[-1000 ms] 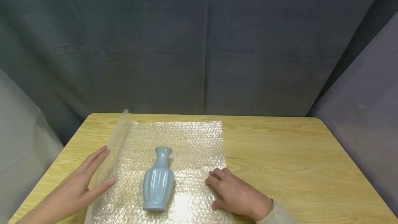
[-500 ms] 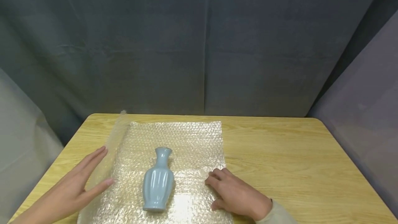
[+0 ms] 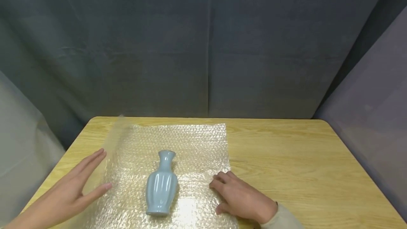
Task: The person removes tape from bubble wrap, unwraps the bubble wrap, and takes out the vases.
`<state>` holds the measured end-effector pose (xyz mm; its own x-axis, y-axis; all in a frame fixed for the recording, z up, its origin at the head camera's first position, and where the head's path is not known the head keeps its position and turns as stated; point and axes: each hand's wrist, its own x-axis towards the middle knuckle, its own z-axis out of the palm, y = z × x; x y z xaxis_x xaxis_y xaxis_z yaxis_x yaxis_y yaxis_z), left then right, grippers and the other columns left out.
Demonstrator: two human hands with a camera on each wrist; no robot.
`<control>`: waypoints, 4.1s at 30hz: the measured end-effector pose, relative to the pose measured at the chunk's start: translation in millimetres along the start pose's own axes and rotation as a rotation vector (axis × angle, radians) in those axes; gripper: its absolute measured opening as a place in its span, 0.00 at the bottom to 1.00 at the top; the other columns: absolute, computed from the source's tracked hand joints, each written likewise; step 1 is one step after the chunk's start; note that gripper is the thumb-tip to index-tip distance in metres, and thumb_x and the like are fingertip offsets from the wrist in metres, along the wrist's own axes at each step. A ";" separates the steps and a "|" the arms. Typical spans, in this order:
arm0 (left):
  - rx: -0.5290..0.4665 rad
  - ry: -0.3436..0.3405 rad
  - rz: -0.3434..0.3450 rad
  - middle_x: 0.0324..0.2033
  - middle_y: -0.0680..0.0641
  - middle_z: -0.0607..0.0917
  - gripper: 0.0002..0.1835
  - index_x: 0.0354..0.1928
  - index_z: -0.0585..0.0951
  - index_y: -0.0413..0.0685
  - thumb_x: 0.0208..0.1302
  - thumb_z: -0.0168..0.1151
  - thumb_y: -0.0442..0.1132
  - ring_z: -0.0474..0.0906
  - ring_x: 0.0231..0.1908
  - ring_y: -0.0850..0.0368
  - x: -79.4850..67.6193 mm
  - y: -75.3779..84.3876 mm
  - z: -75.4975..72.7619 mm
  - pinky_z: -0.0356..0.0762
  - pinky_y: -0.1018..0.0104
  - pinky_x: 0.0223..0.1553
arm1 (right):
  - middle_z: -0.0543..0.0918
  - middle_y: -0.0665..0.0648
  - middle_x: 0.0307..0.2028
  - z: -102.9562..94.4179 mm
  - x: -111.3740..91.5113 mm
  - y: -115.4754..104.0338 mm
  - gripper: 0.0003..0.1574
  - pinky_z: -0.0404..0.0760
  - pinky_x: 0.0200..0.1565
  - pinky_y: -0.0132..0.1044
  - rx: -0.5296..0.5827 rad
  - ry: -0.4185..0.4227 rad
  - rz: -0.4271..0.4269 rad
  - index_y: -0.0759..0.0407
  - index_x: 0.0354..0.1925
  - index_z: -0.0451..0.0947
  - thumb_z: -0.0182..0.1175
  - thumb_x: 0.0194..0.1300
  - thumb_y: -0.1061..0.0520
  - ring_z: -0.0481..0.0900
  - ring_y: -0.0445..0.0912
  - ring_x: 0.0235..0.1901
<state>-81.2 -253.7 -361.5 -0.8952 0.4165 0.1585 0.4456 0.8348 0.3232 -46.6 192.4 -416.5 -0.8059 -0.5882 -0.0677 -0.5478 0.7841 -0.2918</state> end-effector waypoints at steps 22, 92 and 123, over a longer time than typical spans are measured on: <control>0.053 0.017 0.064 0.77 0.38 0.65 0.48 0.79 0.61 0.43 0.67 0.68 0.60 0.66 0.74 0.36 5.3 -3.8 -20.5 0.71 0.37 0.63 | 0.81 0.58 0.63 3.1 0.2 -0.4 0.38 0.83 0.58 0.45 -0.017 0.015 -0.020 0.54 0.62 0.79 0.73 0.58 0.38 0.78 0.51 0.58; 0.076 -0.059 0.176 0.76 0.36 0.67 0.43 0.78 0.62 0.38 0.72 0.64 0.55 0.66 0.74 0.35 50.0 21.4 -23.6 0.70 0.36 0.70 | 0.80 0.58 0.64 3.3 -1.6 4.9 0.38 0.82 0.60 0.48 0.000 0.024 -0.020 0.53 0.63 0.78 0.73 0.60 0.39 0.78 0.52 0.60; -0.057 -0.095 0.146 0.75 0.38 0.70 0.36 0.75 0.69 0.47 0.72 0.63 0.56 0.71 0.72 0.36 64.3 17.5 44.4 0.73 0.38 0.68 | 0.79 0.58 0.65 4.1 1.3 3.8 0.39 0.82 0.60 0.47 0.000 0.020 -0.017 0.52 0.63 0.78 0.71 0.60 0.36 0.78 0.52 0.60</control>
<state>-130.9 -196.3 -387.1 -0.8155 0.5662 0.1198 0.5676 0.7422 0.3563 -48.8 193.8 -421.6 -0.8007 -0.5975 -0.0439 -0.5614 0.7739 -0.2930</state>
